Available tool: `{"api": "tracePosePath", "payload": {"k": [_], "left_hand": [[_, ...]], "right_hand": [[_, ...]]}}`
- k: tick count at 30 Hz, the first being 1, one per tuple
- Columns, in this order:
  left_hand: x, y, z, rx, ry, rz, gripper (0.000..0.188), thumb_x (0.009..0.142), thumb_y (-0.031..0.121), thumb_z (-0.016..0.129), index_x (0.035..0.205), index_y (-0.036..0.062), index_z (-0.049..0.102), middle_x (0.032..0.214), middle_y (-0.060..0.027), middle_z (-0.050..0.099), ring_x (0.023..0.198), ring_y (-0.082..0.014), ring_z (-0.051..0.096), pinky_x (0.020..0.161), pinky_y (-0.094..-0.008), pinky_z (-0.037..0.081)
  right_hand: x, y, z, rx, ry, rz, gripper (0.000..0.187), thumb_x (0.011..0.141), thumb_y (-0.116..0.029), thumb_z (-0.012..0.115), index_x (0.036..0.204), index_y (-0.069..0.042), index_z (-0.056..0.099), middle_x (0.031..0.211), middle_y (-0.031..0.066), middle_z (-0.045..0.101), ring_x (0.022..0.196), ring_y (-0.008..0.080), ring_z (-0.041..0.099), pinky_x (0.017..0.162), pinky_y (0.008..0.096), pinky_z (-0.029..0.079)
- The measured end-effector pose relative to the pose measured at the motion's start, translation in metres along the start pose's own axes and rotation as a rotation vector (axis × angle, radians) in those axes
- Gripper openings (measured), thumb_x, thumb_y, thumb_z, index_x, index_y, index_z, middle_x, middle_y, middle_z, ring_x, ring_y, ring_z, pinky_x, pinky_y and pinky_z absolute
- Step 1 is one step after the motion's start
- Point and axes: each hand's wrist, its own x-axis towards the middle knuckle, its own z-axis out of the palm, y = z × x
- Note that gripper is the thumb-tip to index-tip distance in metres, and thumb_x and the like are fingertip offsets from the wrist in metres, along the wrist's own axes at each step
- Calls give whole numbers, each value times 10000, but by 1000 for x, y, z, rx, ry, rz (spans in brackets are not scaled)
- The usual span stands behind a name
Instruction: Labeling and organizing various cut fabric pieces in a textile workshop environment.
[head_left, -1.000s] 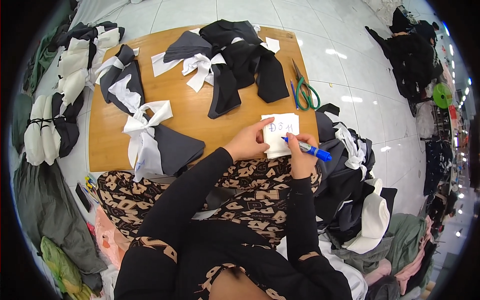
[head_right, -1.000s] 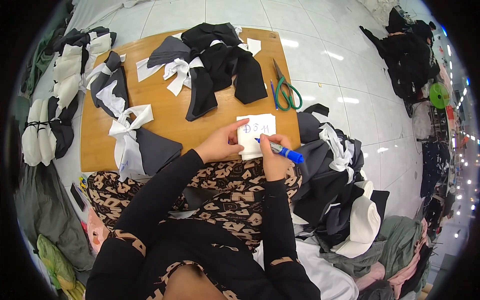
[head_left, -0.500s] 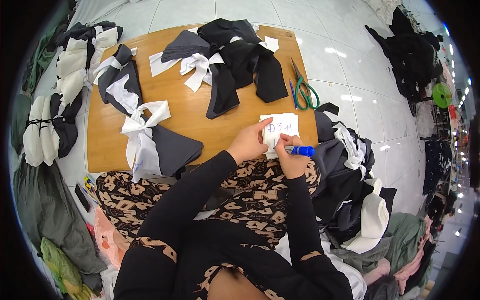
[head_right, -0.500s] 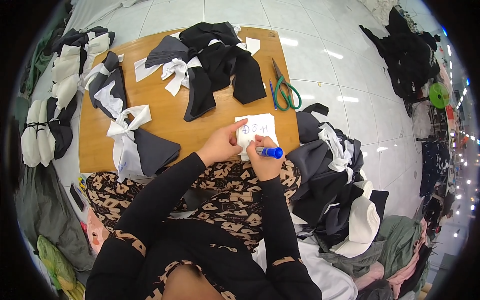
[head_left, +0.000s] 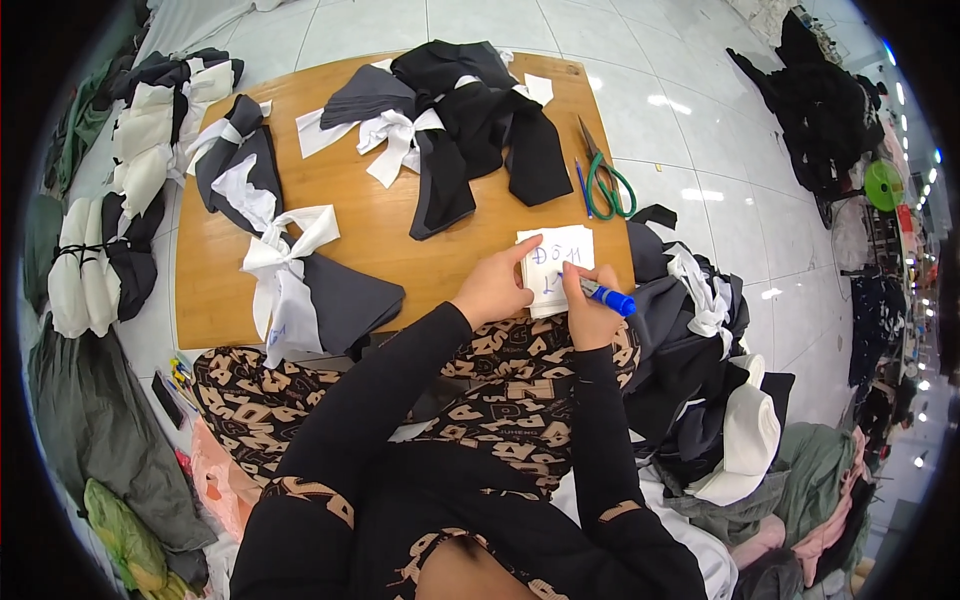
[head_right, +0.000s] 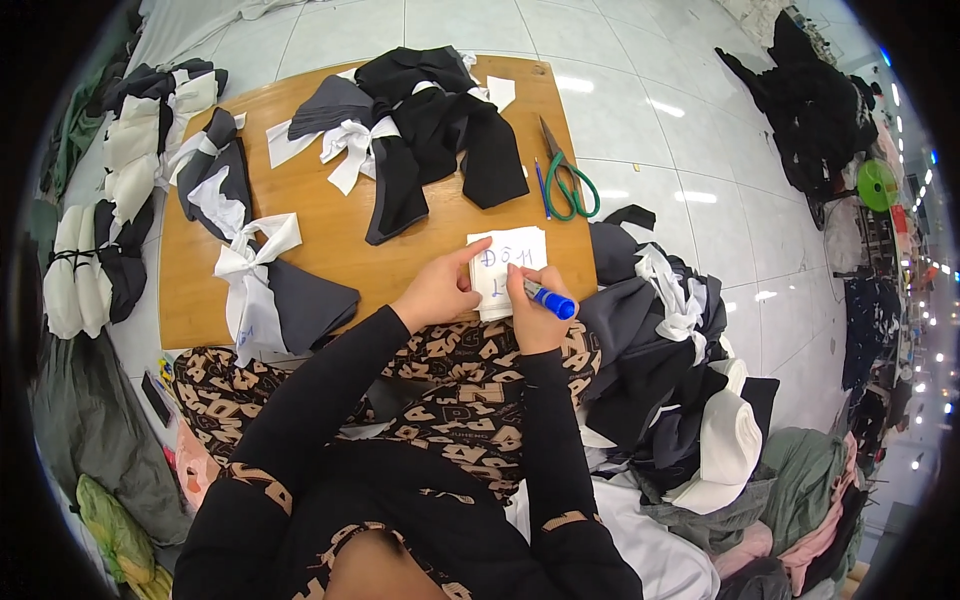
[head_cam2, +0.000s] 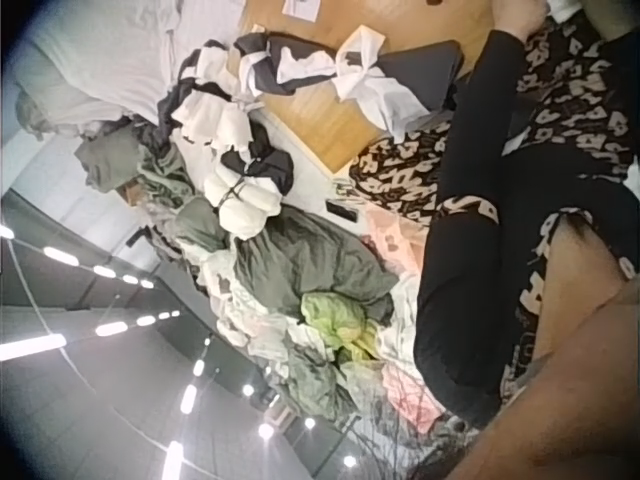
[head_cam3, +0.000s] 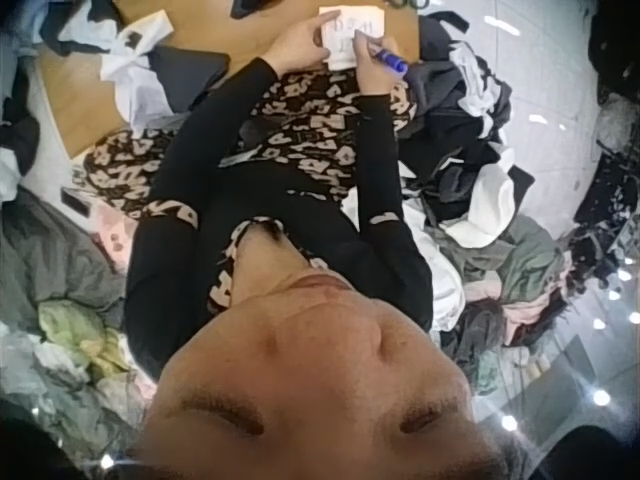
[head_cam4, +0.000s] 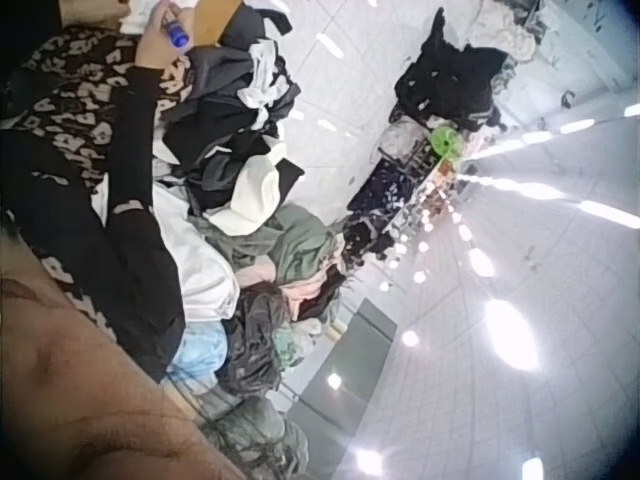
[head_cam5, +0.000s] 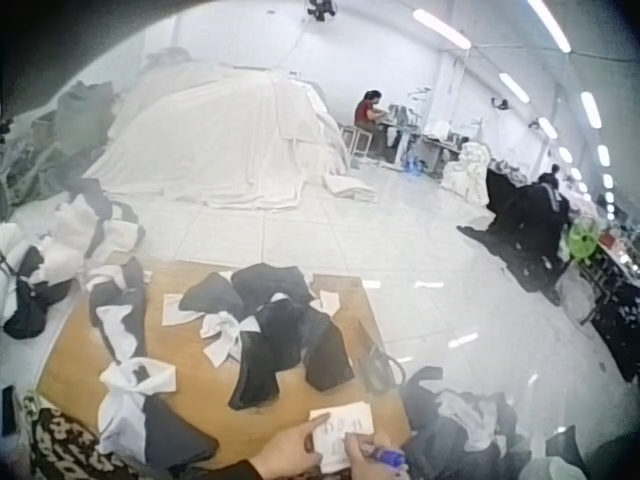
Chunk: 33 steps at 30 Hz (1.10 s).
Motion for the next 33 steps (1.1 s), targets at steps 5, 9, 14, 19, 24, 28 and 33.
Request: {"api": "tracePosePath", "payload": {"k": [5,9,14,19,24,28,33], "left_hand": [[2,0,3,-9,-7,12,787,721,39,624,1465,130,384,657,-34,549,589,-127,523,602,-265,442],[3,2,0,-19,-5,31,778,725,36,614,1462,122,382,645,-30,546,581,-126,523,601,-259,441],[-11,-7,4,-129,92,-60,723,732,70,617,1418,65,391,757,-92,626,708,-211,621,685,-309,493],[-59,-2,-39,-1418,80,-425,361,945,34,420,1306,34,444,1193,-155,549,1085,-280,588,895,-426,488],[-108,6,-76,-1462,118,-282,408,961,52,433,1354,-44,381,1324,-222,483,1227,-314,514,1029,-425,426],[-131,9,-84,-1282,216,-257,402,971,61,443,1356,-47,409,1291,-194,537,1164,-258,564,1000,-351,453],[-164,-8,-89,-746,144,-217,364,946,67,423,1277,-36,533,1121,-101,646,1022,-133,601,904,-258,466]], "right_hand": [[-2,8,-10,198,-68,111,177,816,-47,683,728,18,544,861,162,702,738,130,633,656,275,483],[-3,5,-11,16,-129,-66,158,843,-49,658,757,26,549,870,169,704,760,133,640,676,272,493],[-7,-7,-20,406,129,74,121,897,-40,604,855,-4,497,909,192,686,823,200,655,796,299,496],[-43,-69,-16,408,-331,67,295,800,4,703,1080,-23,613,1217,170,610,1100,208,587,932,324,468],[-69,-118,25,283,-531,-203,313,702,-21,703,1014,-25,683,1052,158,676,1090,286,618,956,388,458],[-73,-131,48,159,-534,-425,282,672,-30,727,950,-60,691,968,100,688,1074,304,621,996,482,420],[-67,-152,47,27,-846,-731,301,668,-93,750,936,-63,615,990,83,650,1106,281,589,968,459,422]]}}
